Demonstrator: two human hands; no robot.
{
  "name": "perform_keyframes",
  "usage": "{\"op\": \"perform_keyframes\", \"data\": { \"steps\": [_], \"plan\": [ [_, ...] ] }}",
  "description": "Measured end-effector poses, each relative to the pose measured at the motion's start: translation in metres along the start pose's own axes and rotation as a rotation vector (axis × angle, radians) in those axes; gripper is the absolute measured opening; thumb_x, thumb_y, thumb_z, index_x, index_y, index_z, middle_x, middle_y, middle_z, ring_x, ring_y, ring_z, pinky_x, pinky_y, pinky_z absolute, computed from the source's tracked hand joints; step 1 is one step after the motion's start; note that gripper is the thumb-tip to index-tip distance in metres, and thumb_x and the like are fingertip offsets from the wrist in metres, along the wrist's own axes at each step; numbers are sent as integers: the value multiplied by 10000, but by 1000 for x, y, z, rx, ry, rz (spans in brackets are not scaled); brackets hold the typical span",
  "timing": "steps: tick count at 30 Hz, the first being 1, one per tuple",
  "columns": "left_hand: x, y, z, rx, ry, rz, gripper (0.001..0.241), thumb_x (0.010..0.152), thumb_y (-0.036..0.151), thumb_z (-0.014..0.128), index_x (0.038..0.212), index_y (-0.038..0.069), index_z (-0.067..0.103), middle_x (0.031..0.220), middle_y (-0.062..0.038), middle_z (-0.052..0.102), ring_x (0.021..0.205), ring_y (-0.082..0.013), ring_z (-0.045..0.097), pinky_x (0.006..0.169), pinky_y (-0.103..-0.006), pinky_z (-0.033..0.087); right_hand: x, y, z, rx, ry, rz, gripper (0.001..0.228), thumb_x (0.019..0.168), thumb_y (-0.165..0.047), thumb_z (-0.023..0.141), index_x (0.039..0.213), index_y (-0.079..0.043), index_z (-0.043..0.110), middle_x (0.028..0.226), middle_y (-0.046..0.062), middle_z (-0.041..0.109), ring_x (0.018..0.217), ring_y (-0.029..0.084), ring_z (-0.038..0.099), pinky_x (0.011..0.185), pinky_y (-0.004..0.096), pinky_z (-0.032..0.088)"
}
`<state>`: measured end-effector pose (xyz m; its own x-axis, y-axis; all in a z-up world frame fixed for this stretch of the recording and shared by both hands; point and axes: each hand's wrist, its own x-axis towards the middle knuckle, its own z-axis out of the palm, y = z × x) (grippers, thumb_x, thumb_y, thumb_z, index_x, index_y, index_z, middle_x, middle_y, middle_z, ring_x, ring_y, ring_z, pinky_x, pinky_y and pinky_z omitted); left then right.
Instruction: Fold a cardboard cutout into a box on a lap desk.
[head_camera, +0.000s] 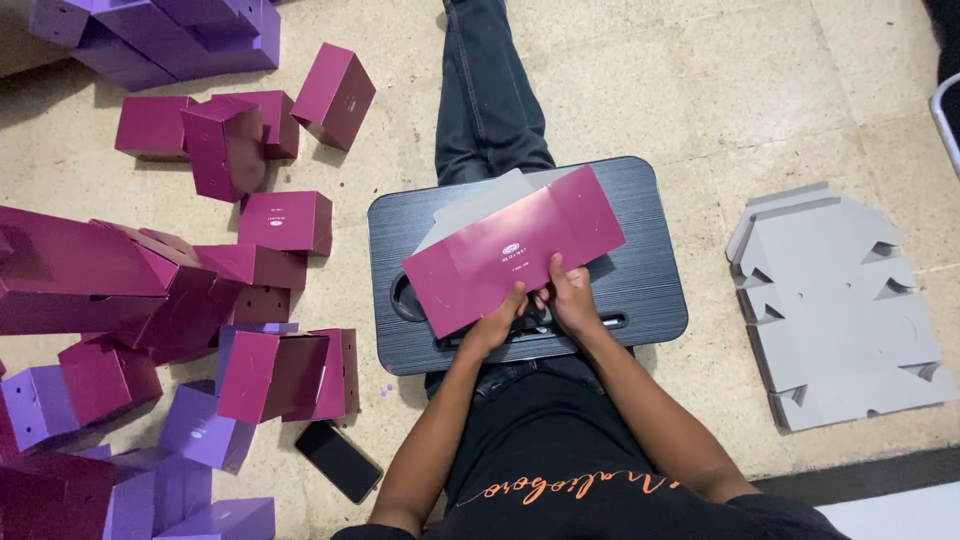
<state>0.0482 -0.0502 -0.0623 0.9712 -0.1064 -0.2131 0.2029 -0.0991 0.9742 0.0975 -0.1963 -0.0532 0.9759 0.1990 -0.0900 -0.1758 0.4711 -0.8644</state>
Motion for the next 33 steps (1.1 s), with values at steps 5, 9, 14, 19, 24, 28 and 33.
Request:
{"op": "perform_keyframes", "data": {
  "steps": [5, 9, 14, 19, 24, 28, 33],
  "plan": [
    [-19, 74, -3, -43, 24, -120, 542, 1044, 630, 508, 776, 168, 602, 759, -37, 624, 775, -155, 592, 803, -293, 475, -2, 7, -12, -101, -69, 7, 512, 1075, -268, 594, 626, -25, 634, 469, 127, 569, 409, 184, 607, 431, 302, 514],
    [-19, 46, -7, 14, -7, -126, 646, 1095, 657, 289, 772, 174, 571, 617, -10, 452, 595, -159, 435, 657, -286, 405, -2, -26, 11, -311, -103, -53, 379, 909, -111, 811, 571, -30, 658, 430, 80, 558, 375, 130, 518, 412, 255, 425],
    [-9, 22, -7, -46, -61, -68, 635, 1113, 609, 271, 746, 160, 531, 585, 27, 375, 553, -106, 360, 602, -242, 339, 6, -19, 10, -285, -17, -83, 371, 833, -60, 866, 554, -57, 621, 396, 40, 490, 349, 74, 418, 376, 214, 349],
    [-12, 28, -9, -108, -95, -42, 627, 1108, 618, 267, 737, 172, 505, 564, 49, 357, 530, -81, 328, 577, -226, 304, -2, -10, 10, -176, 88, -17, 461, 1009, -137, 706, 564, -46, 625, 400, 47, 500, 313, 95, 432, 356, 225, 368],
    [-1, -4, -8, -47, -58, -33, 710, 1046, 751, 290, 751, 166, 564, 639, -6, 530, 637, -137, 509, 702, -272, 428, -2, 3, -4, -167, 80, -24, 700, 1111, -421, 531, 570, 9, 648, 405, 70, 427, 352, 147, 494, 393, 254, 438],
    [-22, 81, 4, 81, 54, -17, 430, 937, 473, 743, 891, 63, 622, 906, -197, 684, 954, -266, 650, 964, -412, 475, -2, 6, -15, -341, -9, 4, 737, 1113, -478, 485, 610, 21, 686, 450, 88, 530, 425, 165, 572, 476, 281, 488],
    [-11, 29, -13, 90, -91, -78, 799, 1047, 742, 66, 753, 166, 535, 658, -41, 463, 682, -194, 495, 777, -308, 441, -10, -15, 2, -444, -133, -44, 428, 998, -214, 715, 629, 2, 716, 446, 65, 562, 415, 123, 549, 461, 244, 455]
  ]
}}
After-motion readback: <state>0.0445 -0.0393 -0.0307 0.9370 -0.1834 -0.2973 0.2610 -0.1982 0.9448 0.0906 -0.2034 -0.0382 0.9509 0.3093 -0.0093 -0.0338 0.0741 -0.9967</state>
